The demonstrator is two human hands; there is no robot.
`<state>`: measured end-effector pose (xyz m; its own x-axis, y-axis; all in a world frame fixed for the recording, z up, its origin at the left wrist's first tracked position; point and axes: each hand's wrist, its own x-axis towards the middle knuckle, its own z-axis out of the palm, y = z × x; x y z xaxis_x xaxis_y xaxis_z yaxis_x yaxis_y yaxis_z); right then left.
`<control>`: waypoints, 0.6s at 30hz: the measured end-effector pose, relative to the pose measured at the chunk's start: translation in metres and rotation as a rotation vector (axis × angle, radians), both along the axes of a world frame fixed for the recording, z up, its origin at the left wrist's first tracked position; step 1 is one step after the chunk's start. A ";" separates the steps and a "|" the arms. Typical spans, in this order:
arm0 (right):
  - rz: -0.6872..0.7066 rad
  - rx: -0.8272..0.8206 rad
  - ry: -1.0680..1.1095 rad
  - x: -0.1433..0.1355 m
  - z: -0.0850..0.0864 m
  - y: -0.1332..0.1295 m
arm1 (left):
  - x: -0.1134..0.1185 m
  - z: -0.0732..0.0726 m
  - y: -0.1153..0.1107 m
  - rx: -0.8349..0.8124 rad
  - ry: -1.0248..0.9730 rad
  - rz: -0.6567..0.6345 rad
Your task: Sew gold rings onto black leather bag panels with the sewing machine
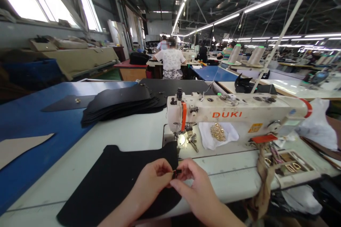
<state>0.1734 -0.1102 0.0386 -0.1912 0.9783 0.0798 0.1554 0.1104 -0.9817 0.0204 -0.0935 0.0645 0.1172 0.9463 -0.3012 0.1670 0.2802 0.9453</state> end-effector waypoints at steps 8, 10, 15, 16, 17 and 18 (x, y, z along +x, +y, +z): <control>0.006 0.209 0.044 0.010 0.001 0.005 | -0.004 0.003 -0.004 -0.016 -0.128 -0.001; -0.015 0.218 0.096 0.009 0.002 0.004 | -0.005 0.004 -0.004 -0.022 -0.183 -0.001; -0.068 0.237 0.148 0.005 -0.002 0.003 | -0.008 -0.003 -0.003 -0.042 -0.270 -0.026; -0.070 0.251 0.140 0.005 -0.002 0.003 | -0.009 -0.006 -0.003 -0.059 -0.294 -0.031; -0.068 0.268 0.130 0.005 -0.002 0.002 | -0.010 -0.008 -0.003 -0.076 -0.319 -0.037; -0.064 0.282 0.120 0.005 -0.001 0.002 | -0.010 -0.009 -0.002 -0.088 -0.342 -0.039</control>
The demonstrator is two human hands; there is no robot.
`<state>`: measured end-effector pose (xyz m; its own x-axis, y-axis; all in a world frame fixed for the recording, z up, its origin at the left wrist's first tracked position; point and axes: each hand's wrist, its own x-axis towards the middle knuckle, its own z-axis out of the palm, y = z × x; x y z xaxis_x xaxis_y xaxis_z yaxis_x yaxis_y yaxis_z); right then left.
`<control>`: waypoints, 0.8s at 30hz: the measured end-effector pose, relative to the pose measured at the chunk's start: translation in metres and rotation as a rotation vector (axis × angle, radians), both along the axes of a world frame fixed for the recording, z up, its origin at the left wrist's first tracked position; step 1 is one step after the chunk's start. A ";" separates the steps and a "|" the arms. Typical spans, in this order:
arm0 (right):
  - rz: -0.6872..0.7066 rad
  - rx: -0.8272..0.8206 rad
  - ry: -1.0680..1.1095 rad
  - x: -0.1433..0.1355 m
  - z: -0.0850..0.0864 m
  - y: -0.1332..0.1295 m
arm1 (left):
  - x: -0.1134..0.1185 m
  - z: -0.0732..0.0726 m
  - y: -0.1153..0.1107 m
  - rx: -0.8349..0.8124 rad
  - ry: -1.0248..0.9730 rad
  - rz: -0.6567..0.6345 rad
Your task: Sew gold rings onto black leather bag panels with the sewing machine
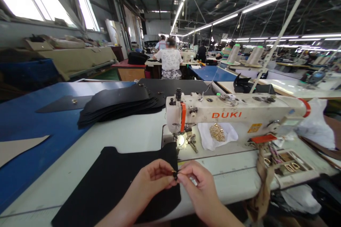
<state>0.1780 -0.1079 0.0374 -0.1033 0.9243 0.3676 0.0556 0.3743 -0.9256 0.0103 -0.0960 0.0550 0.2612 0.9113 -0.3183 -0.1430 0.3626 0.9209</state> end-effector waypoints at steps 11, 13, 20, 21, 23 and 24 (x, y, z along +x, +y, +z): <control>-0.011 0.037 -0.035 0.001 0.005 -0.002 | 0.006 0.015 -0.008 0.062 0.215 0.112; -0.013 0.013 -0.005 0.001 0.003 -0.001 | 0.006 0.016 -0.008 0.067 0.214 0.120; 0.042 -0.314 0.209 -0.001 0.001 -0.001 | 0.009 0.019 -0.008 0.045 0.127 0.118; 0.052 -0.340 0.227 -0.001 0.002 -0.001 | 0.009 0.019 -0.008 0.045 0.119 0.110; 0.077 -0.372 0.225 -0.001 0.005 -0.001 | 0.009 0.018 -0.009 0.052 0.121 0.089; 0.090 -0.385 0.213 -0.001 0.007 0.000 | 0.009 0.018 -0.010 0.057 0.131 0.080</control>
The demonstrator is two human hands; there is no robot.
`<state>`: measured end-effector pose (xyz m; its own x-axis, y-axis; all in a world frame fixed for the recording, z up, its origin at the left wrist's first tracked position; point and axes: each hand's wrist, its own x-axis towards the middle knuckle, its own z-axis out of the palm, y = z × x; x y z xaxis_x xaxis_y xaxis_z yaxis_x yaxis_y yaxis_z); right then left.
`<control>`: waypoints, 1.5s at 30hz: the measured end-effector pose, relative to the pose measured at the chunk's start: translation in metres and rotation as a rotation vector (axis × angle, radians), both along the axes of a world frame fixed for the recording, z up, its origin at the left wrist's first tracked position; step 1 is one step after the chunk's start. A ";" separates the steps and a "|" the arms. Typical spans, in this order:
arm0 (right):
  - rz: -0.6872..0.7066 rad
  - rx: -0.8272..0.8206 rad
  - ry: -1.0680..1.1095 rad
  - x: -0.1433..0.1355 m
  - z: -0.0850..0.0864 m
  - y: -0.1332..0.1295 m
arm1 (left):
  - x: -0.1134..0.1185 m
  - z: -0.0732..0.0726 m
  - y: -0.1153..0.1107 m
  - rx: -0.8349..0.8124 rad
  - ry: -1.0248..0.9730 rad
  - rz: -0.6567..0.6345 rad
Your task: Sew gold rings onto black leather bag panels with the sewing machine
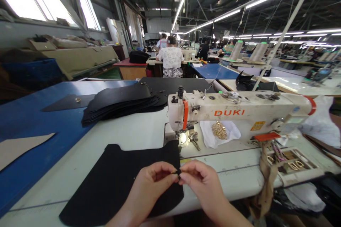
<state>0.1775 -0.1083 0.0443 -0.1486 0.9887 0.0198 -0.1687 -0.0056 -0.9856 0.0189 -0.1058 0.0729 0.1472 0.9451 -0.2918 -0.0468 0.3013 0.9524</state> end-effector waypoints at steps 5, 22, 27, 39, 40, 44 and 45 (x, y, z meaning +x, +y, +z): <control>0.031 -0.002 -0.066 0.003 0.001 0.001 | -0.001 -0.001 -0.002 0.018 0.061 -0.022; 0.108 0.293 -0.560 0.014 0.010 0.003 | -0.006 -0.008 0.001 0.051 0.192 -0.023; 0.007 0.269 -0.496 0.010 0.000 -0.002 | -0.009 -0.011 0.002 -0.031 0.094 -0.036; 0.049 -0.100 -0.178 0.000 -0.020 0.028 | -0.022 -0.019 0.035 0.073 0.322 -0.090; 0.044 -0.117 -0.187 0.001 -0.020 0.034 | -0.022 -0.019 0.041 0.135 0.386 -0.077; 0.035 -0.210 -0.297 -0.005 -0.015 0.061 | -0.021 -0.023 0.053 0.361 0.600 -0.031; 0.040 -0.234 -0.321 -0.007 -0.014 0.068 | -0.021 -0.025 0.055 0.438 0.650 -0.021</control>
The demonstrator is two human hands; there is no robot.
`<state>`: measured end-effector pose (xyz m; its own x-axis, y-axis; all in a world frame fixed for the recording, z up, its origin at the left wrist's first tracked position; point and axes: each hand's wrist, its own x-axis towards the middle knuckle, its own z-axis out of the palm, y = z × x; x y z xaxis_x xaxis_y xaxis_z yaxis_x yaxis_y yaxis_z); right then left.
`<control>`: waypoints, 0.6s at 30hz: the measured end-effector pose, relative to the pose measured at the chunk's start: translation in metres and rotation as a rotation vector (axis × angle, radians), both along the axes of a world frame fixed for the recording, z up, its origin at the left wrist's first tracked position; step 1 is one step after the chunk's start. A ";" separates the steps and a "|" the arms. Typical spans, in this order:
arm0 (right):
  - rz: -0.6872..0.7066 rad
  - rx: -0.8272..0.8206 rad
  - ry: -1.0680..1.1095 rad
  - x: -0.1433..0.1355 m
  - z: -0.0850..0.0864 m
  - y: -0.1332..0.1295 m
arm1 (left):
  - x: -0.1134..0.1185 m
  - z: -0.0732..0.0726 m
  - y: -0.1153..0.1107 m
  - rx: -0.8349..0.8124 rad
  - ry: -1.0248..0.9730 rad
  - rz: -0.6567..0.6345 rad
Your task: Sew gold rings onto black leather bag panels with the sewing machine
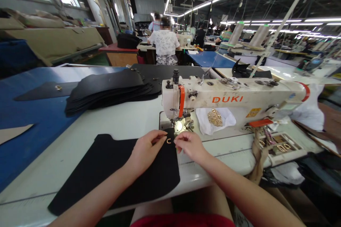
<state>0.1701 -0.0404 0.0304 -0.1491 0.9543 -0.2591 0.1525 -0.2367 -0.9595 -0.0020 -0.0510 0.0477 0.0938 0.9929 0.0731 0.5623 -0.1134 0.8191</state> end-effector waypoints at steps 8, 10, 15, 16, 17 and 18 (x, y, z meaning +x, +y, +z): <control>0.051 -0.208 -0.109 -0.015 -0.007 0.040 | -0.003 -0.034 0.013 0.645 0.471 -0.255; 0.058 -0.249 -0.130 -0.016 -0.007 0.044 | -0.002 -0.040 0.017 0.681 0.545 -0.302; 0.062 -0.293 -0.181 -0.016 -0.001 0.047 | 0.003 -0.044 0.023 0.676 0.556 -0.293; 0.065 -0.295 -0.191 -0.016 -0.001 0.047 | 0.003 -0.044 0.023 0.676 0.554 -0.287; 0.069 -0.295 -0.200 -0.016 0.000 0.047 | 0.003 -0.045 0.024 0.675 0.553 -0.283; 0.075 -0.295 -0.208 -0.016 0.000 0.048 | 0.004 -0.045 0.024 0.673 0.553 -0.282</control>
<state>0.1538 0.0073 0.0302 -0.1309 0.8222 -0.5540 0.3650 -0.4796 -0.7980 0.0019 -0.0272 0.0029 0.5200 0.6922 0.5005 0.7340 -0.6618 0.1527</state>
